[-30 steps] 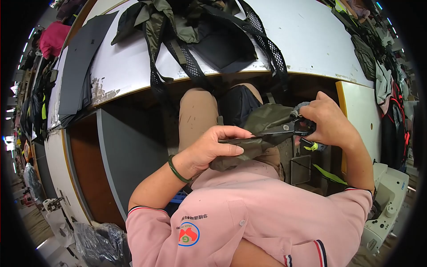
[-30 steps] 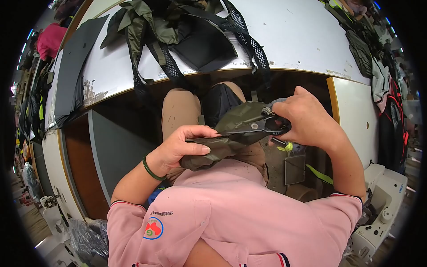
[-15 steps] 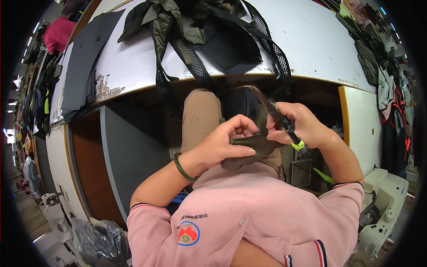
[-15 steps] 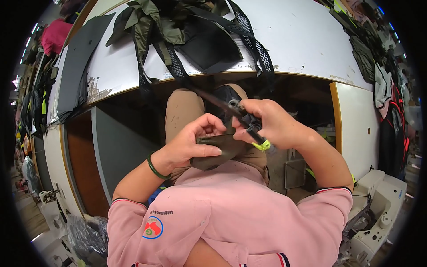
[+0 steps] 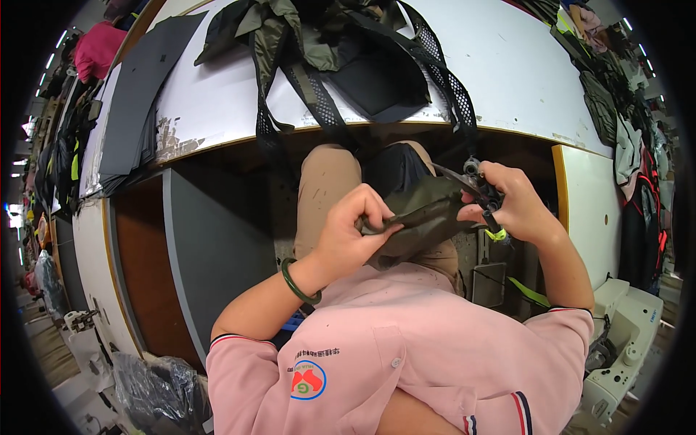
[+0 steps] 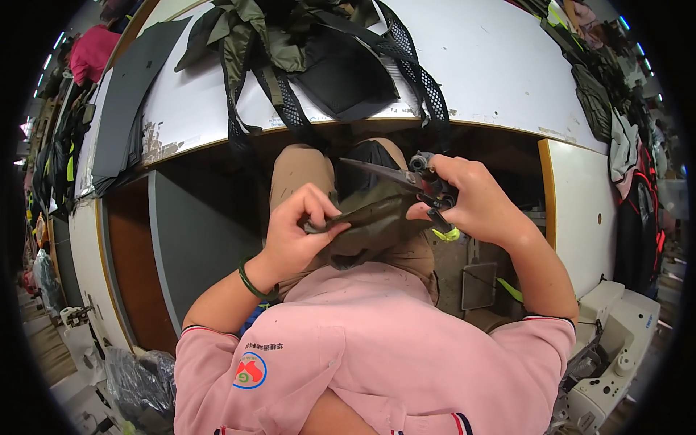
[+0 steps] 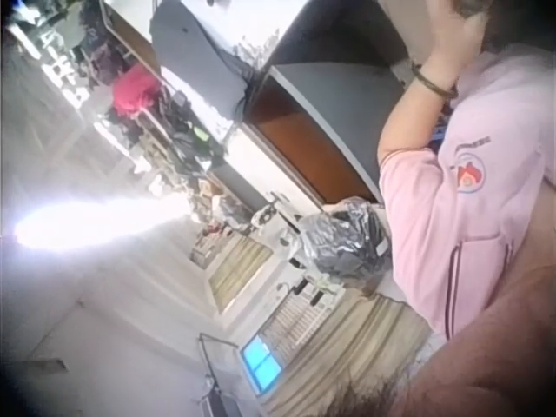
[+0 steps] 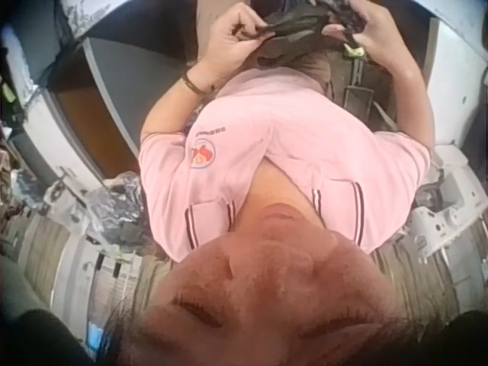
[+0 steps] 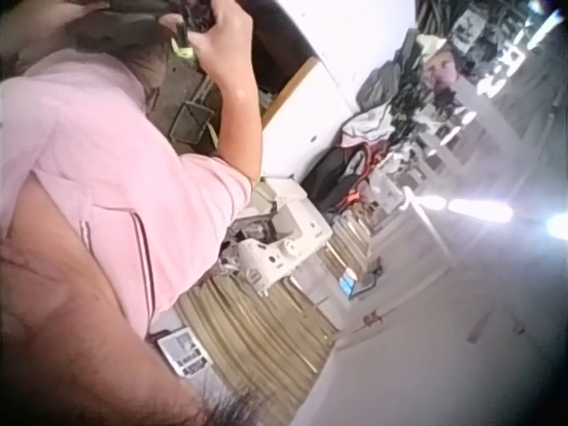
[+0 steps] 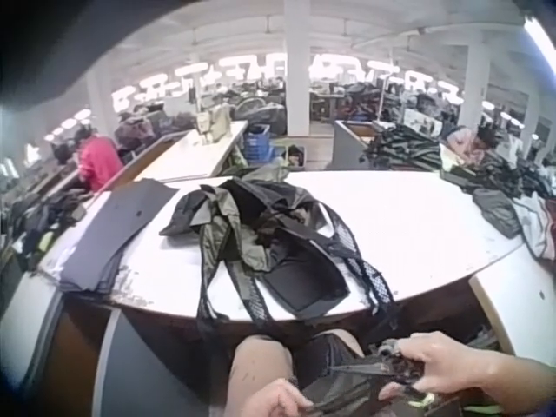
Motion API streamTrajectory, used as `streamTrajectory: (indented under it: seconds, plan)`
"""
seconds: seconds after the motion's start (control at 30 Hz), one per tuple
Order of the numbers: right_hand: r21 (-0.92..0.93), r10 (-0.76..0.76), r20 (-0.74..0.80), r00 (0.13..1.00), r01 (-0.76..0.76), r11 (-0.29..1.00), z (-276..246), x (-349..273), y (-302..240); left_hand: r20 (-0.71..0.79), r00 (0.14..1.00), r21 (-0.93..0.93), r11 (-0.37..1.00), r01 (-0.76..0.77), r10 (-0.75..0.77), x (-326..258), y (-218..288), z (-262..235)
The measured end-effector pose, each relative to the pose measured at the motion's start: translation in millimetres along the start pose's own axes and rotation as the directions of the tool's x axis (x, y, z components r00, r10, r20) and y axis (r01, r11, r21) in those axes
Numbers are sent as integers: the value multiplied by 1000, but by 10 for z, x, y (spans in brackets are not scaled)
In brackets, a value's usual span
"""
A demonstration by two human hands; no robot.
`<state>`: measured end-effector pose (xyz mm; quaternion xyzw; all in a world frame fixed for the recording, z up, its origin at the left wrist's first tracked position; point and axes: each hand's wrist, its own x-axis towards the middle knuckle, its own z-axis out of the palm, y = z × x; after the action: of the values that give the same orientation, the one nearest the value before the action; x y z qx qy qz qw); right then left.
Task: Trimming excess material from fabric components using scissors.
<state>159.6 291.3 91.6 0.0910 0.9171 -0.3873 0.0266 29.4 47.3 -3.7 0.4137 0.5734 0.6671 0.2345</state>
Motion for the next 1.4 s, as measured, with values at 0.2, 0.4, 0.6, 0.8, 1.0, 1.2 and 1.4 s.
streamTrajectory:
  seconds: [0.2, 0.4, 0.6, 0.8, 1.0, 1.2, 1.4]
  plan:
    - [-195, -170, 59, 984, 179, 964, -53, -63, 55, 153, 869, 440, 755, -487, 471, 23, 80, -90]
    - [-564, -364, 107, 925, 358, 744, -231, -74, -59, 145, 839, 412, 739, -533, 524, 36, 106, -62]
    - [-569, -388, 148, 910, 399, 719, -231, -66, -105, 176, 849, 390, 756, -525, 498, 6, 142, -14]
    - [-548, -368, 204, 907, 417, 725, -171, 67, -101, 177, 868, 384, 780, -495, 464, -2, 57, -53]
    - [-578, -352, 174, 920, 385, 719, -338, 19, -87, 204, 875, 390, 783, -484, 439, 68, 162, -100]
    - [-251, -179, -100, 979, 149, 957, -229, 319, 80, -179, 959, -295, 941, 162, -221, -157, 236, -685]
    - [-51, -87, -357, 930, 73, 996, -131, 1171, 491, 58, 748, -211, 724, 657, -661, -1020, 1067, -1864]
